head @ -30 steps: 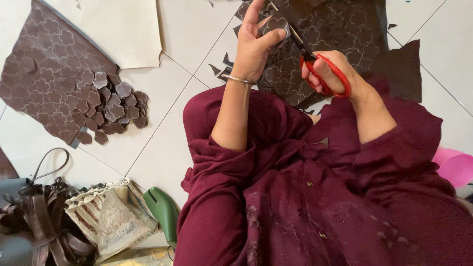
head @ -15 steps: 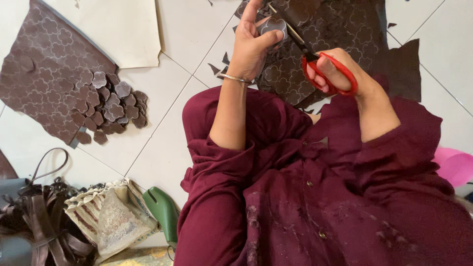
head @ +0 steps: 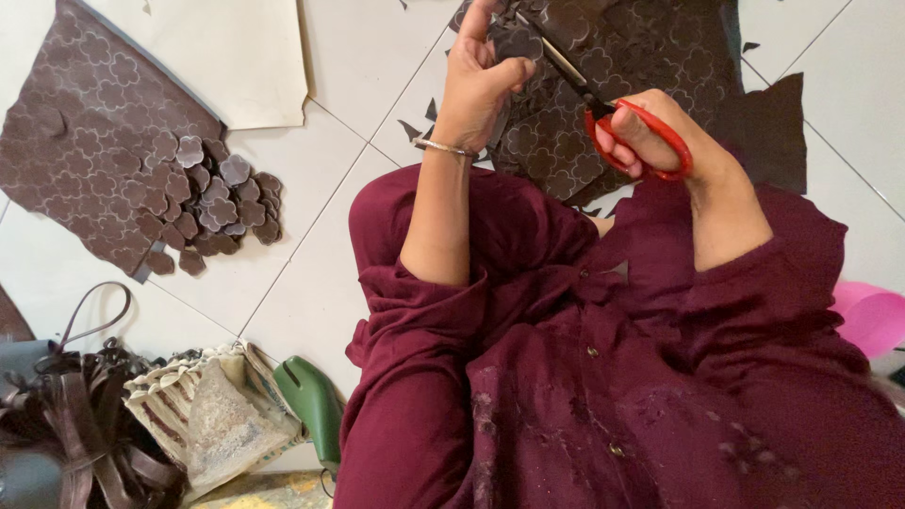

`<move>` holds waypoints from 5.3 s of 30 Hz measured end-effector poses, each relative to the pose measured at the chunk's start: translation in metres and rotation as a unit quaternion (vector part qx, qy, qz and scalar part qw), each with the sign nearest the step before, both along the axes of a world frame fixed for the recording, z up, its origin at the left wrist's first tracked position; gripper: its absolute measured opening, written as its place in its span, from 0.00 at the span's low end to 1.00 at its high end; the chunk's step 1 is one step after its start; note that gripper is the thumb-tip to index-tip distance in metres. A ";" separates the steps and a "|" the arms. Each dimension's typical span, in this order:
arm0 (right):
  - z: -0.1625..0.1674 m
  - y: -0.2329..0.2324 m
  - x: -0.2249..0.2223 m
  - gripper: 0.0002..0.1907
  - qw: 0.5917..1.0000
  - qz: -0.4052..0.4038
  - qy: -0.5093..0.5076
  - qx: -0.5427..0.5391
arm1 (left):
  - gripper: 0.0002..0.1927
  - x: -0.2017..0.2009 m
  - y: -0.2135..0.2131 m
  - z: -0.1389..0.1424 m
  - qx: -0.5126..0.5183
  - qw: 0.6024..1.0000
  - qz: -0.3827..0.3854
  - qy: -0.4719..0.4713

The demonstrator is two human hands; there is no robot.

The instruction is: The person sits on the floor and uses red-handled scissors to cut flower-shaped pieces from a brown patterned sheet. Each cut piece is placed into a growing pile on the floor.

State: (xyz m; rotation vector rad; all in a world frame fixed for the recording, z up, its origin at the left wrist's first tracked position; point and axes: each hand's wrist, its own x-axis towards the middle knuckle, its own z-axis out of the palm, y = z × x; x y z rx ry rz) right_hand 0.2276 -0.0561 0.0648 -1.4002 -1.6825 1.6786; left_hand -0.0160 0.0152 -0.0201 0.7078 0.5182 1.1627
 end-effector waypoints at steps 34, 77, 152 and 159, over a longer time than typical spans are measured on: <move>-0.018 -0.002 -0.001 0.43 0.998 -0.066 -0.016 0.001 | 0.22 0.013 -0.001 -0.012 0.005 1.000 0.000 0.004; -0.008 -0.009 -0.015 0.50 0.998 -0.006 -0.042 0.046 | 0.42 0.024 -0.014 0.010 0.000 0.994 0.072 0.082; -0.021 -0.010 -0.007 0.44 0.997 -0.078 0.013 0.013 | 0.31 0.026 -0.013 -0.001 -0.003 0.998 0.039 0.049; -0.027 -0.001 -0.010 0.16 0.978 -0.187 0.065 0.070 | 0.11 0.032 -0.012 -0.015 -0.058 0.998 0.004 0.036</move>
